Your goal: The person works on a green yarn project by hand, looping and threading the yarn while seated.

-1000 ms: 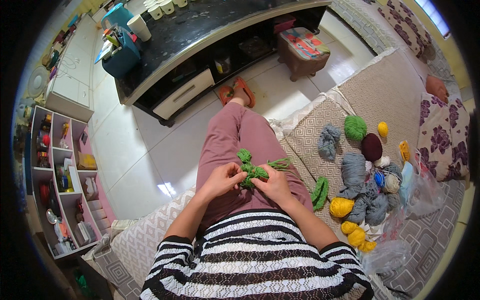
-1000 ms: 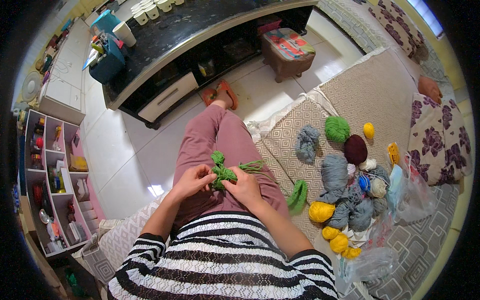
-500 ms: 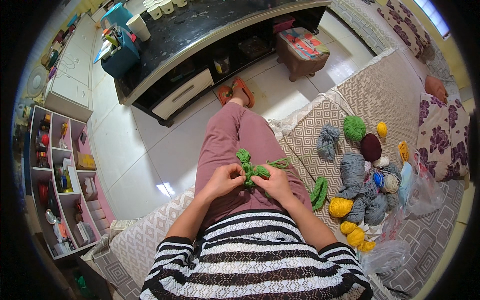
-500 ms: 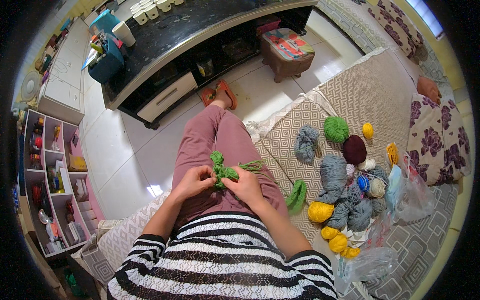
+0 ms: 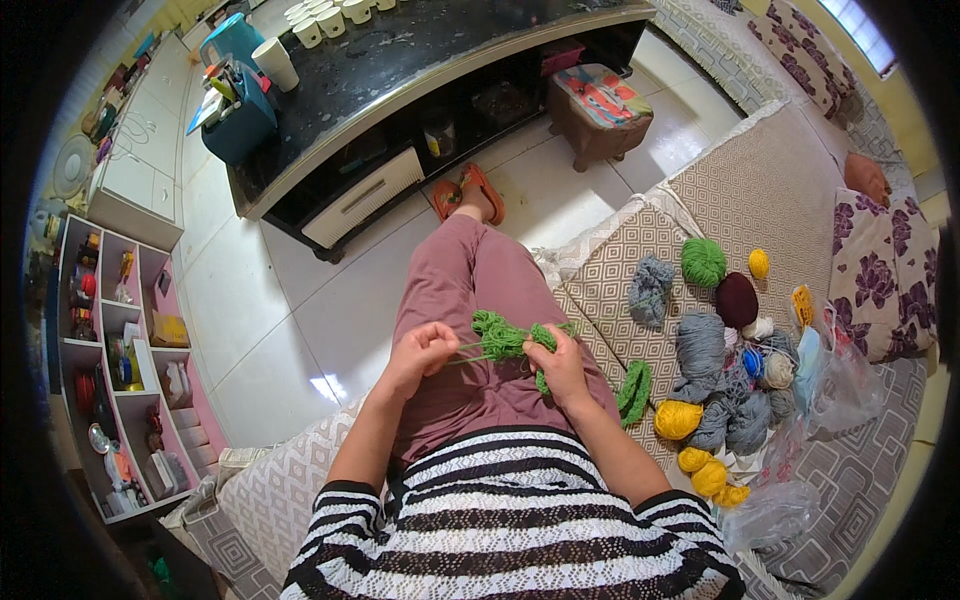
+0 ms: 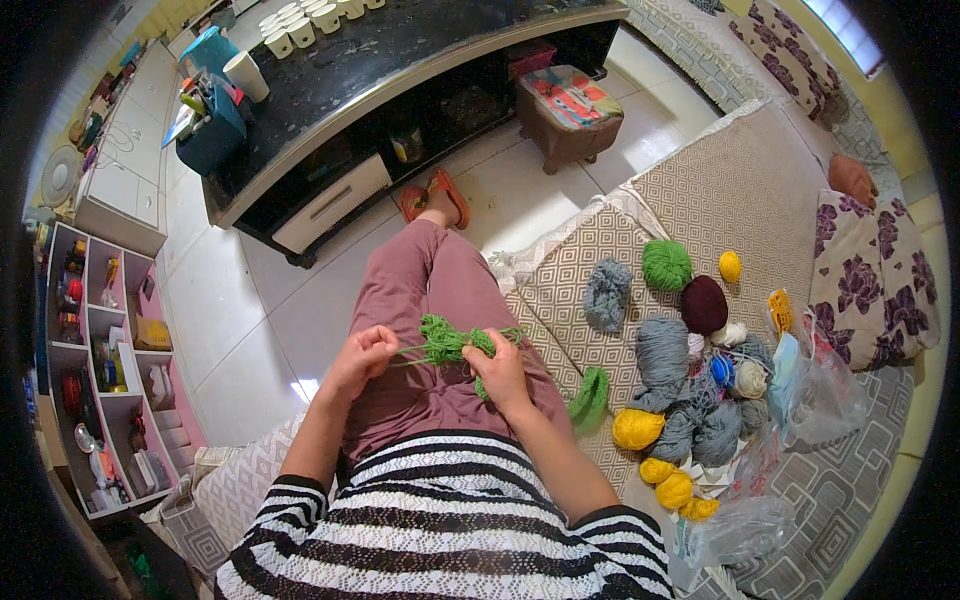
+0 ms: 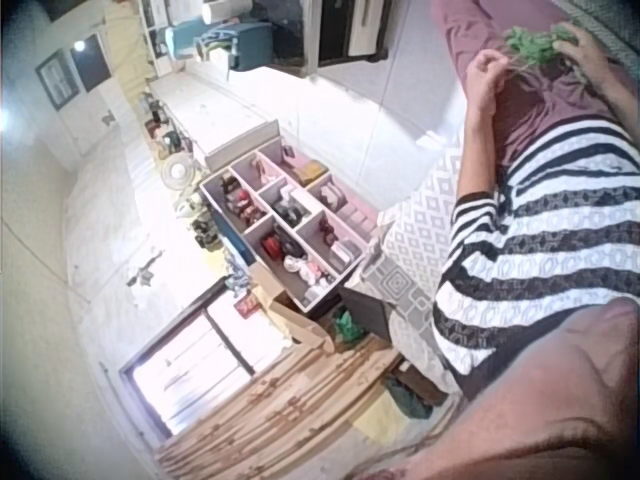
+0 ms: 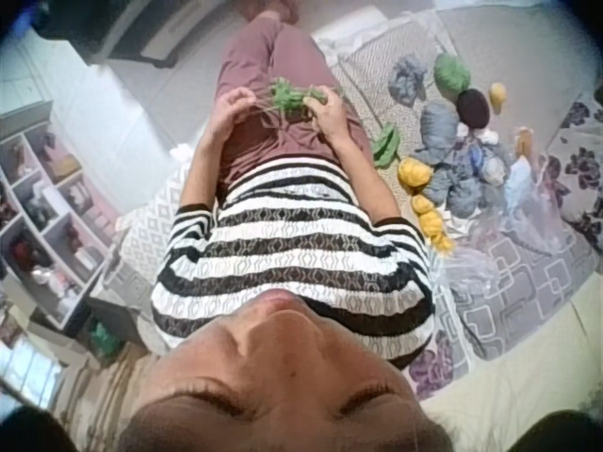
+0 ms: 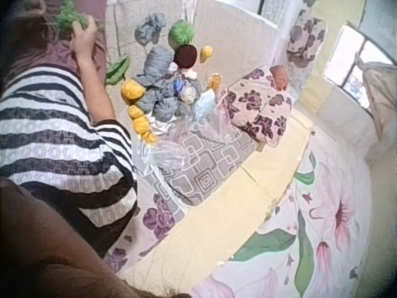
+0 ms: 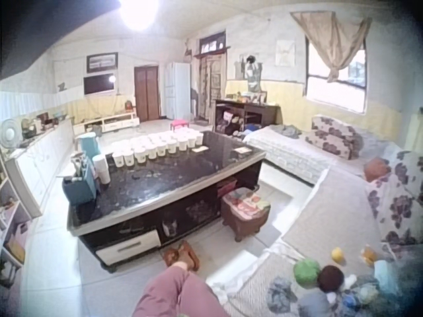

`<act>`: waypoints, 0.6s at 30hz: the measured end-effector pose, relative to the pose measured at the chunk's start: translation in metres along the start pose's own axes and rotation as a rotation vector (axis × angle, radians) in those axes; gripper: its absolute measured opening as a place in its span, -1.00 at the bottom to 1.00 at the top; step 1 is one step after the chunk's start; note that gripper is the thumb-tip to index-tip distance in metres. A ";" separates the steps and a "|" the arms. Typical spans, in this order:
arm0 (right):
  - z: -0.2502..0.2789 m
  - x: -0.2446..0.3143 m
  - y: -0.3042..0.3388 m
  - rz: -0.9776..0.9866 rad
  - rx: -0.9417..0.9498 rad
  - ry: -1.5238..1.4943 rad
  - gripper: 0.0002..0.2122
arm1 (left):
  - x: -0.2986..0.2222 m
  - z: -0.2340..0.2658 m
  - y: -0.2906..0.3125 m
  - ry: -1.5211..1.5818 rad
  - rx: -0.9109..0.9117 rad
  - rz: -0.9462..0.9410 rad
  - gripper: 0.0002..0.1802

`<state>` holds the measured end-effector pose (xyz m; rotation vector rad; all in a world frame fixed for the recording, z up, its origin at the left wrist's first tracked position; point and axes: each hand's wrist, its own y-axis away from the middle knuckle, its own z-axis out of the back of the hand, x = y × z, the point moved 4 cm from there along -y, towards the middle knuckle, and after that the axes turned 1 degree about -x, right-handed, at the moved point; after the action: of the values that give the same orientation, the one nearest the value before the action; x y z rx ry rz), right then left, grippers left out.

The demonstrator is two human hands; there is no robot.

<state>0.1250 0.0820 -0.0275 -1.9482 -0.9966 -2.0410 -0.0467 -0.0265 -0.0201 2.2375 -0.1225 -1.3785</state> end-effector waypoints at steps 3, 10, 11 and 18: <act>-0.001 -0.003 -0.001 0.005 0.036 -0.025 -0.96 | 0.004 -0.013 -0.006 -0.298 -0.022 0.008 -0.76; -0.006 0.005 0.002 0.042 0.060 0.013 -0.90 | 0.012 -0.037 -0.022 -0.529 0.015 0.000 -0.82; -0.006 0.008 0.003 0.060 0.027 0.057 -0.90 | 0.014 -0.038 -0.023 -0.455 0.029 0.001 -0.84; -0.004 0.002 0.001 0.025 0.113 0.010 -0.90 | 0.012 -0.035 -0.013 -0.120 0.015 0.097 -0.85</act>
<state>0.1216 0.0799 -0.0253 -1.8832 -1.0556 -1.9349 -0.0132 -0.0061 -0.0233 2.1311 -0.2799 -1.4627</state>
